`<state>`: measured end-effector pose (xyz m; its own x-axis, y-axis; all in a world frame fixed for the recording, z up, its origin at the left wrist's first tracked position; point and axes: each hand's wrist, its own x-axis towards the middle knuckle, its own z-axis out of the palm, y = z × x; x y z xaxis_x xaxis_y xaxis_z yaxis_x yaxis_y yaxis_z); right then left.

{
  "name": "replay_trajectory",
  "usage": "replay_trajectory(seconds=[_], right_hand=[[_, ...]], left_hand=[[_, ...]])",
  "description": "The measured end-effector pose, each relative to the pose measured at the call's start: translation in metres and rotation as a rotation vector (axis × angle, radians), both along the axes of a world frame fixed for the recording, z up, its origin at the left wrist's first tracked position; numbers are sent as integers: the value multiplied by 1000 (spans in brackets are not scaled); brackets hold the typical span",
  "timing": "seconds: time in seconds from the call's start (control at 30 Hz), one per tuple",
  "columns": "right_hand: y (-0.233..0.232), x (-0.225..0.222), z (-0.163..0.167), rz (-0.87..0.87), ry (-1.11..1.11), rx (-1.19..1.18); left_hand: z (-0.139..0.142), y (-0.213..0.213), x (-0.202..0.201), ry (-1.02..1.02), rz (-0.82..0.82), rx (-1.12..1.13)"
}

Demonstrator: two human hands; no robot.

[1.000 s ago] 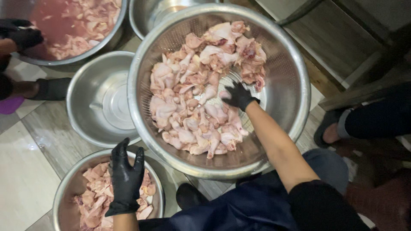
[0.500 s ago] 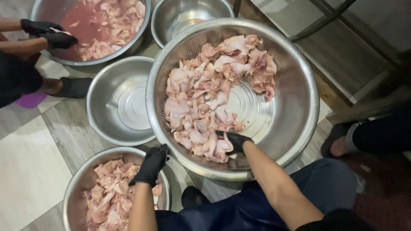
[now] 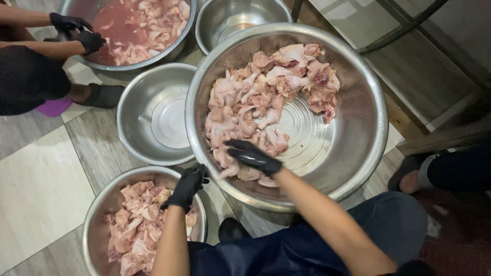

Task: The person sits on the floor and sorts raw chicken pieces from a large perforated metal bowl into smaller metal bowls. They wear black gloves and repeatedly pick up pieces with both hands, moving them between containers.

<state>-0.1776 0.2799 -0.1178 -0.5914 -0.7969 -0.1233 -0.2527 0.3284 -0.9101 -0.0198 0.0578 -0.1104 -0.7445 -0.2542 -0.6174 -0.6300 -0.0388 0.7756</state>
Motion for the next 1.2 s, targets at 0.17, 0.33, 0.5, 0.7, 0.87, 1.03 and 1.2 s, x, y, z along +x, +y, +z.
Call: replay_trajectory(seconds=[0.17,0.33,0.5,0.7,0.87,1.03,1.2], right_hand=[[189,-70,41,-584,867,61],[342,-142,56,-912,542,774],[373,-141,23,-914,150,730],[396,-88,6,-834,-39,655],[401,-54,10,-720,-264,653],[402,-59,40,-597,-169,1043],[387,-63,48,-344,635,1120]], left_hand=[[-32,69,10,173,316,-69],[-49,141,6,344,580,-465],[-28,113,-17,52,552,-511],[14,61,-57,216,454,-482],[33,41,-87,323,378,-397],[36,36,-104,320,270,-495],[61,38,-86,-59,-88,-906]])
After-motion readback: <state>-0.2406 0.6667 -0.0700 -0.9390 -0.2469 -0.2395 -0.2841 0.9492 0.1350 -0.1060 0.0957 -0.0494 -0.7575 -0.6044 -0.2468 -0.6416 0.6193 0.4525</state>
